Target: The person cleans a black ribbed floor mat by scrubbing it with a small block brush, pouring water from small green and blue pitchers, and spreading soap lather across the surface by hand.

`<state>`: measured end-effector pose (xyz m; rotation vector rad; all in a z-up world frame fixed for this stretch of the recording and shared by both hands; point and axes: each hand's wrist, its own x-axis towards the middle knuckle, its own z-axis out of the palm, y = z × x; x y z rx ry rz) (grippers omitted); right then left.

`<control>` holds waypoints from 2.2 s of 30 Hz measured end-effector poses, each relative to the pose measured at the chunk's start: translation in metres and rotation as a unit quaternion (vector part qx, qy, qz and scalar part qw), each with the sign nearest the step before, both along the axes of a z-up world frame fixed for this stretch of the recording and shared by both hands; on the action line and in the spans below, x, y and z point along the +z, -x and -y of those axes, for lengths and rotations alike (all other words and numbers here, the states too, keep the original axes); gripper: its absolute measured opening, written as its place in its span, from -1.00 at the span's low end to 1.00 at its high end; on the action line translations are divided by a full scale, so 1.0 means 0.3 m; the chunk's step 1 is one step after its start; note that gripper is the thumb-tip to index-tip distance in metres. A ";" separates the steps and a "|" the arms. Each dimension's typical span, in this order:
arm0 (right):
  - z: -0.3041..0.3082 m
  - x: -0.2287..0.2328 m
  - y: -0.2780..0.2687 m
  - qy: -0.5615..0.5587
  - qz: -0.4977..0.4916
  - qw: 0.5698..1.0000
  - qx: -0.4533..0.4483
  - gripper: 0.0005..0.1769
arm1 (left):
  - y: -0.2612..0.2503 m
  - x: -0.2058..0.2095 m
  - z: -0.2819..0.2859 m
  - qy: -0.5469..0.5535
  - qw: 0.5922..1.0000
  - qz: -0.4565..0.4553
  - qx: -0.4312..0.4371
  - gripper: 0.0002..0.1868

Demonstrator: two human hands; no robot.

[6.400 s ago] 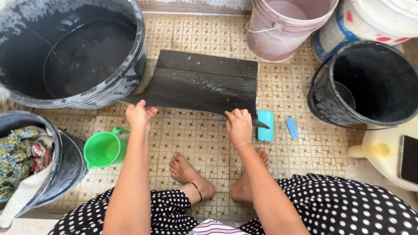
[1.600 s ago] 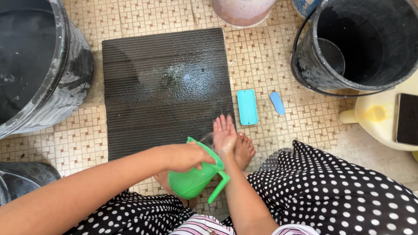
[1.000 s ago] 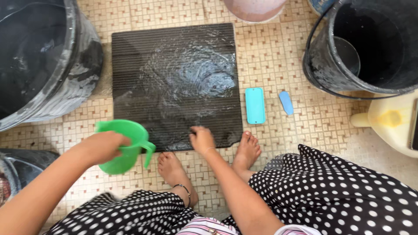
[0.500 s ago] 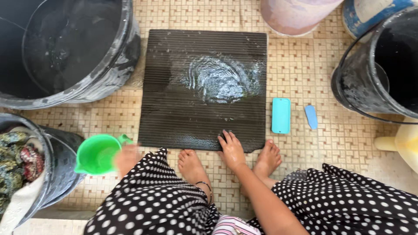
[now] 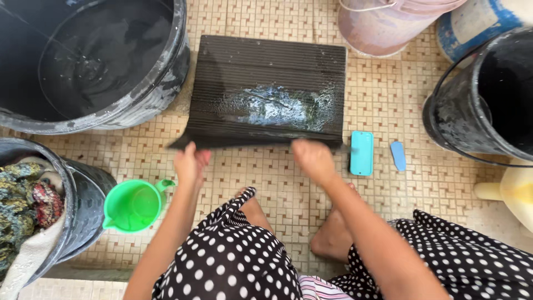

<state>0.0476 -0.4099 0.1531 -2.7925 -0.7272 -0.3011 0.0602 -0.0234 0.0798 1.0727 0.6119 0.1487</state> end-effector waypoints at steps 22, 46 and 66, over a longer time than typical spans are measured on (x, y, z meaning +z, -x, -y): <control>0.078 0.110 0.086 -0.061 0.069 0.995 0.043 -0.65 | 0.114 0.202 0.070 -0.032 0.996 0.075 -0.032 -0.76; -0.010 -0.407 0.273 0.059 -0.087 0.990 0.091 -0.53 | 0.241 -0.209 -0.161 -0.132 0.923 -0.299 -0.201 -0.54; -0.017 -0.291 0.202 -0.065 -0.137 0.988 -0.042 -0.86 | 0.406 0.210 -0.323 -0.703 0.605 -0.240 -0.285 -0.43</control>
